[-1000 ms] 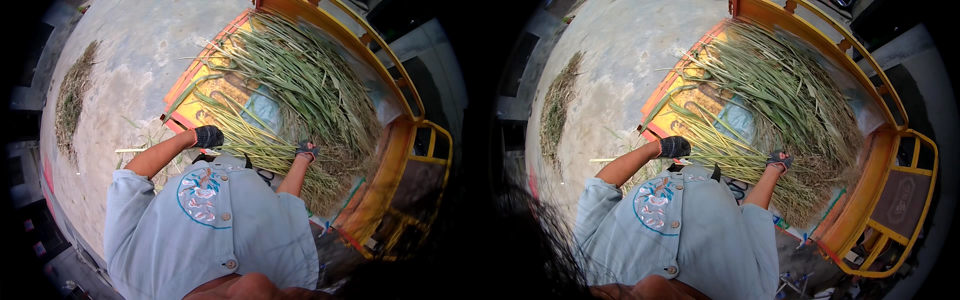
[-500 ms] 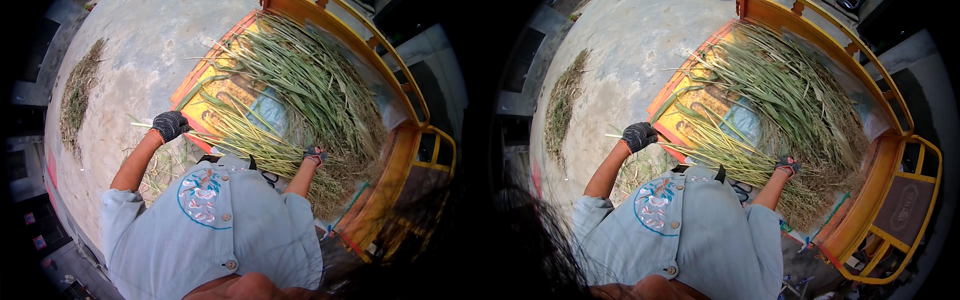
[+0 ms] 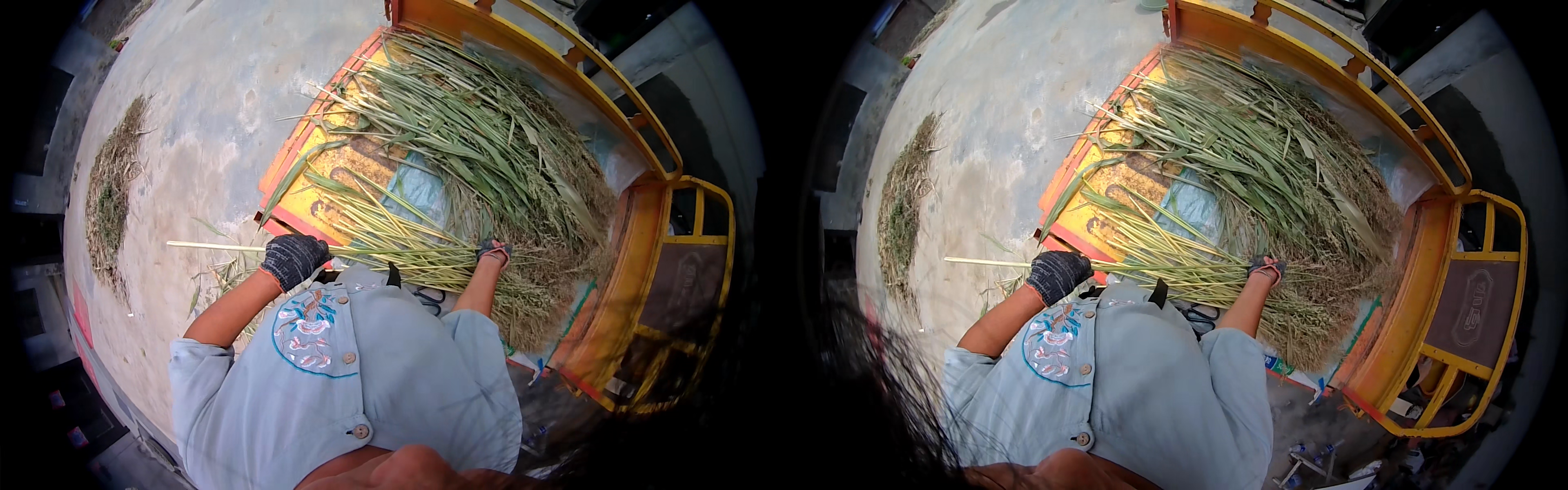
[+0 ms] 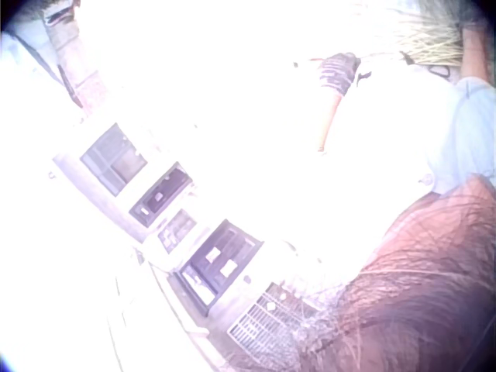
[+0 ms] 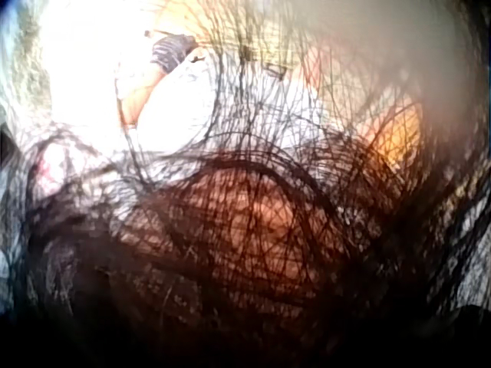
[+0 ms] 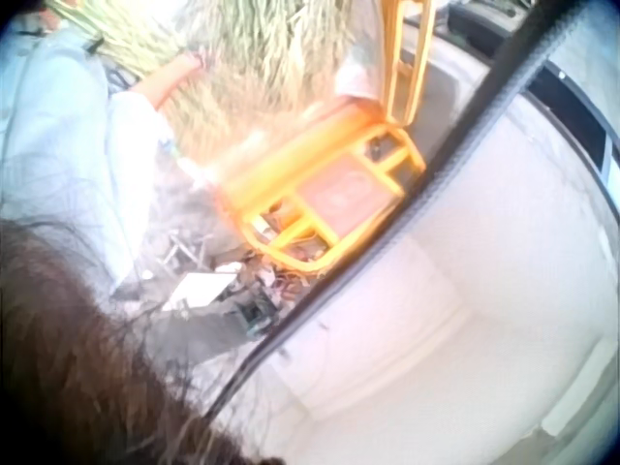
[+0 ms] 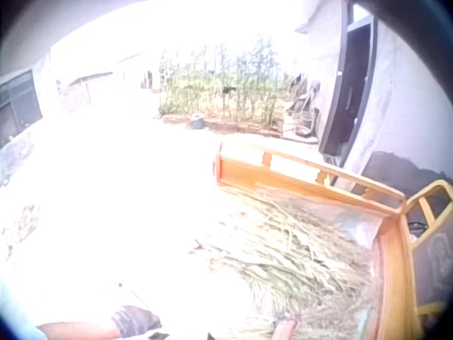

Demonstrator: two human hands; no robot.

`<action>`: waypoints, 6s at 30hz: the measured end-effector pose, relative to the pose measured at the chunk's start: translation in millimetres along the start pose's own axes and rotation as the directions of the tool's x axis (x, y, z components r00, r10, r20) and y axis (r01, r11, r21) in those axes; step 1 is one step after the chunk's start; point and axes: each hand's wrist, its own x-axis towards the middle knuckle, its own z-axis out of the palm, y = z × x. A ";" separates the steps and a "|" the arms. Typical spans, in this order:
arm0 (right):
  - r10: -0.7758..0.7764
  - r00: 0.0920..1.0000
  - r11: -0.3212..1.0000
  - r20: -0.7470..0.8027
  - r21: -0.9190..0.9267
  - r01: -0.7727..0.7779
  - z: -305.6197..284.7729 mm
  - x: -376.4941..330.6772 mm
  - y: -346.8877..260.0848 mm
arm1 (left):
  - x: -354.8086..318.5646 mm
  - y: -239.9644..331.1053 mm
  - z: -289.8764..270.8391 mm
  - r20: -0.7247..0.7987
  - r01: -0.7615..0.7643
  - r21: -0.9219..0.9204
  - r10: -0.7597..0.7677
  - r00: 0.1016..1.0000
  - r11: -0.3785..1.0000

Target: The person stands at the back of a yellow utility vehicle and uses shears to trim the ends of long green plant stalks. They hold a bundle of stalks in their left hand and cut the tips with their right hand, dropping the trimmed pieces onto the ground. The person continues this repetitive trimming process throughout the video.

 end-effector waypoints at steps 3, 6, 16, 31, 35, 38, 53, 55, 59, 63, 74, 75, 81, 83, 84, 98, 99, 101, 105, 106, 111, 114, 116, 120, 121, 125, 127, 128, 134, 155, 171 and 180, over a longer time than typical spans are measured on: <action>0.003 0.999 1.000 -0.032 0.004 -0.002 2.2 8.0 0.8 | -16.1 -15.4 -17.9 -0.061 0.042 0.029 -0.040 0.997 0.999; 0.010 0.998 1.000 -0.069 0.000 -0.010 7.6 18.3 3.7 | -35.3 -37.0 -26.4 -0.153 0.050 0.075 -0.038 0.987 0.996; -0.014 0.987 0.831 -0.157 -0.552 -0.076 26.1 67.5 -61.9 | -143.7 -177.0 -66.9 -0.751 0.444 -0.046 -0.324 0.576 0.895; -0.606 0.763 0.028 0.224 -0.953 0.302 0.6 -31.4 7.0 | -221.5 -240.0 203.2 -0.154 0.971 -0.164 -0.977 0.150 0.175; -0.179 0.900 -0.084 0.397 -0.918 0.388 28.7 -11.4 21.6 | -103.8 -166.8 253.1 0.147 0.933 -0.168 -0.927 0.344 0.320; 0.204 0.977 0.683 0.065 -0.724 -0.095 43.5 19.3 59.3 | -45.5 -133.2 221.3 0.294 0.844 -0.293 -0.798 0.526 0.449; 0.234 0.972 0.922 -0.014 -0.314 -0.227 59.2 -7.6 89.1 | 69.9 -97.4 100.5 -0.398 0.166 -0.573 -0.450 0.799 0.803; 0.198 0.980 0.903 -0.035 -0.382 -0.196 46.6 -40.3 79.4 | 94.7 -59.9 75.8 -0.562 -0.048 -0.532 -0.310 0.767 0.845; 0.265 0.964 0.936 -0.003 -0.241 -0.257 11.6 -47.6 59.3 | 128.4 2.7 31.0 -0.593 -0.168 -0.271 -0.027 0.804 0.948; 0.293 0.953 0.924 0.073 -0.278 -0.263 12.7 -76.3 46.2 | 139.3 38.4 32.1 -0.407 -0.139 -0.149 0.067 0.911 0.979; 0.337 0.933 0.909 0.128 -0.304 -0.287 11.3 -60.3 36.8 | 99.1 12.0 55.6 -0.623 0.095 -0.149 -0.167 0.764 0.984; 0.344 0.927 0.905 0.147 -0.314 -0.286 9.3 -58.7 35.3 | 93.1 3.8 54.0 -0.681 0.125 -0.152 -0.196 0.706 0.980; 0.321 0.935 0.899 0.150 -0.360 -0.251 7.4 -64.2 30.0 | 62.6 -77.6 47.7 -0.692 0.526 -0.233 -0.520 0.501 0.818; 0.323 0.927 0.896 0.191 -0.376 -0.235 5.5 -59.3 25.9 | 58.6 -104.5 44.2 -0.528 0.650 -0.301 -0.690 0.495 0.697; 0.325 0.929 0.893 0.174 -0.379 -0.242 4.2 -59.3 22.9 | 55.1 -102.2 27.3 -0.453 0.676 -0.331 -0.740 0.497 0.658; 0.288 0.951 0.152 0.118 -0.985 0.076 -63.6 -114.8 -81.4 | 110.9 -155.2 116.5 -0.051 0.038 -0.995 -0.781 0.623 0.095; 0.283 0.954 0.036 0.102 -0.995 0.096 -91.3 -114.1 -87.9 | 112.6 -162.0 121.5 -0.229 -0.017 -0.957 -0.713 0.662 0.291; 0.241 0.873 -0.479 0.425 -0.730 0.488 -168.6 -95.2 -85.6 | 118.2 -186.1 146.4 -0.485 -0.119 -0.806 -0.531 0.695 0.580; 0.373 0.664 -0.815 0.649 -0.113 0.568 -219.9 -97.9 -20.6 | 116.4 -198.1 154.0 -0.549 -0.036 -0.598 -0.376 0.746 0.801; 0.382 0.554 -0.816 0.740 -0.010 0.577 -215.3 -112.4 -9.8 | 113.2 -191.8 144.1 -0.521 0.011 -0.545 -0.349 0.779 0.838; 0.497 0.534 -0.808 0.684 0.140 0.572 -207.3 -114.4 27.5 | 108.8 -189.4 116.3 0.138 -0.239 -0.793 -0.547 0.826 -0.560; 0.463 0.488 -0.835 0.740 0.178 0.521 -221.3 -90.5 40.1 | 92.3 -164.8 90.8 0.120 -0.247 -0.798 -0.547 0.829 -0.550; 0.529 0.531 -0.804 0.662 0.192 0.562 -212.8 -99.6 42.4 | 95.8 -189.5 106.9 0.046 -0.213 -0.839 -0.455 0.889 -0.501; 0.613 0.600 -0.757 0.514 0.163 0.633 -225.5 -116.0 25.9 | 105.2 -170.1 76.3 0.041 -0.121 -0.936 -0.443 0.896 -0.332; 0.521 0.667 -0.782 0.533 -0.016 0.623 -227.8 -138.5 17.0 | 104.4 -174.0 76.3 0.048 -0.105 -0.951 -0.472 0.880 -0.292; 0.370 0.848 -0.836 0.379 -0.262 0.482 -236.4 -239.9 -25.5 | 105.8 -189.2 83.5 -0.003 -0.106 -0.971 -0.428 0.904 -0.216; 0.404 0.757 -0.745 0.514 -0.295 0.598 -281.2 -247.0 -38.2 | 101.7 -186.6 80.3 -0.019 -0.163 -0.913 -0.358 0.933 -0.375; 0.411 0.702 -0.686 0.581 -0.310 0.658 -293.7 -260.0 -37.7 | 96.1 -185.2 76.8 -0.030 -0.183 -0.876 -0.328 0.944 -0.447; 0.436 0.883 0.458 0.172 -0.887 -0.054 -207.5 -331.3 69.9 | 88.0 -194.7 78.9 -0.072 -0.124 -0.750 -0.106 0.992 -0.650; 0.672 0.677 -0.035 0.299 -0.901 0.433 -98.2 -427.3 273.4 | 72.2 -188.4 95.1 -0.205 -0.273 -0.743 -0.182 0.962 -0.611; 0.401 0.512 -0.160 0.760 -0.493 0.855 -109.2 -402.1 315.5 | 67.6 -182.3 116.4 -0.286 -0.354 -0.855 -0.224 0.932 -0.380; 0.445 0.502 -0.250 0.742 -0.435 0.865 -117.6 -390.8 308.9 | 82.9 -182.7 115.0 -0.156 -0.298 -0.841 -0.324 0.933 -0.452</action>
